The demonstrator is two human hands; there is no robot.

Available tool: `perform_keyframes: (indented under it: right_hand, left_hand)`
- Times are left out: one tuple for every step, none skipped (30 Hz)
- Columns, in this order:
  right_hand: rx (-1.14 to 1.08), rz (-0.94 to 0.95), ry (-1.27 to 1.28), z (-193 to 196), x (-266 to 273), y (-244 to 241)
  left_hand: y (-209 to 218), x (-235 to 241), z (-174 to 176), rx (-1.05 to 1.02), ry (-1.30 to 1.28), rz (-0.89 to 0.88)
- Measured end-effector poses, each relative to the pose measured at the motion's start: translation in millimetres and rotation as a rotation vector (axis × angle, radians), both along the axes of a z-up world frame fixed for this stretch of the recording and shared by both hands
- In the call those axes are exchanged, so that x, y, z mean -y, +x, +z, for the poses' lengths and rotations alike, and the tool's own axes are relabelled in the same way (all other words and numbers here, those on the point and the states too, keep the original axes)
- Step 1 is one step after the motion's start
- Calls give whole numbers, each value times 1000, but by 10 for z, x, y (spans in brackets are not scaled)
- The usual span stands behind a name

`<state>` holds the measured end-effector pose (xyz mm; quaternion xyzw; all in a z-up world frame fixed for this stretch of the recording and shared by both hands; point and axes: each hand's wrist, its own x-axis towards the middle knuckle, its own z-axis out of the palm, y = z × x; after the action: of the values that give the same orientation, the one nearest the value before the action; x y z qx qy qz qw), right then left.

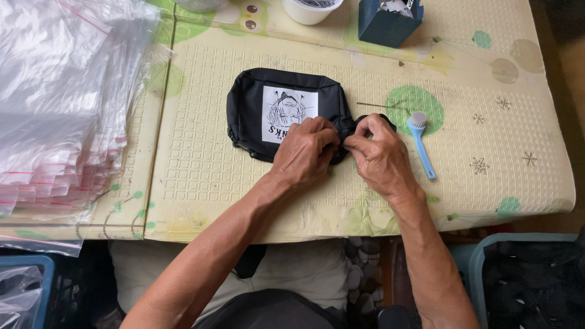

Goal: The person attaches a strap to a small black bag using a pin, then affixes a decorative patch and a tag to the bag. Finally, the person places the completed bag into a clear plastic bag.

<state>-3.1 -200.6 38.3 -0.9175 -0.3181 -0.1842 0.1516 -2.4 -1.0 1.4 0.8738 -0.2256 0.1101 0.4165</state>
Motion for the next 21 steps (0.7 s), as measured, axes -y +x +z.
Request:
perform_keyframes:
  right_hand:
    - [0,-1,1,-14,0,-2]
    - [20,4,-23,-28,-1,-5]
    - [41,10,-46,-39,-5,-3]
    - [42,10,-45,-37,-8,6]
    - [40,16,-42,-34,-6,8]
    - [38,22,-38,-32,-4,11]
    - [39,21,-39,-20,-6,6]
    - [31,27,-38,-8,-9,1]
    - [22,35,-38,2,-17,-4]
    - [23,37,-38,7,-23,-10]
    - [4,25,-40,14,-27,-17]
    - [-16,13,-42,20,-30,-23]
    - [-16,13,-44,21,-50,-38]
    - [-18,2,-20,21,-71,-54]
    - [-20,-9,5,22,-95,-67]
    - [-20,-9,4,23,-103,-77]
    - [-38,-14,37,22,-114,-86]
    - [-55,-20,69,22,-124,-96]
    - [-55,-20,69,3,-124,-96]
    - [-74,-30,105,-16,-123,-97]
    - [-92,-39,141,-33,-122,-96]
  left_hand:
    - [-10,1,3,0,1,-1]
    - [-21,1,6,0,3,6]
    - [-29,-2,12,2,6,14]
    - [-22,-3,0,3,7,14]
    - [-21,2,-16,10,12,12]
    - [-19,6,-32,17,17,9]
    - [-18,15,-30,18,17,9]
    - [-18,23,-28,24,23,12]
    - [-23,26,-27,30,29,18]
    - [-17,29,-70,30,29,20]
    - [-8,36,-112,62,7,17]
    - [2,43,-155,95,-14,13]
    - [2,44,-162,94,-16,13]
    - [1,45,-169,108,-24,18]
    - [4,42,-174,122,-31,24]
    - [0,38,-159,123,-32,24]
    - [-5,31,-144,118,-46,7]
    - [-10,25,-128,114,-60,-9]
    - [-7,25,-143,114,-59,-10]
    - [-5,26,-158,125,-62,-24]
    - [1,27,-170,137,-64,-38]
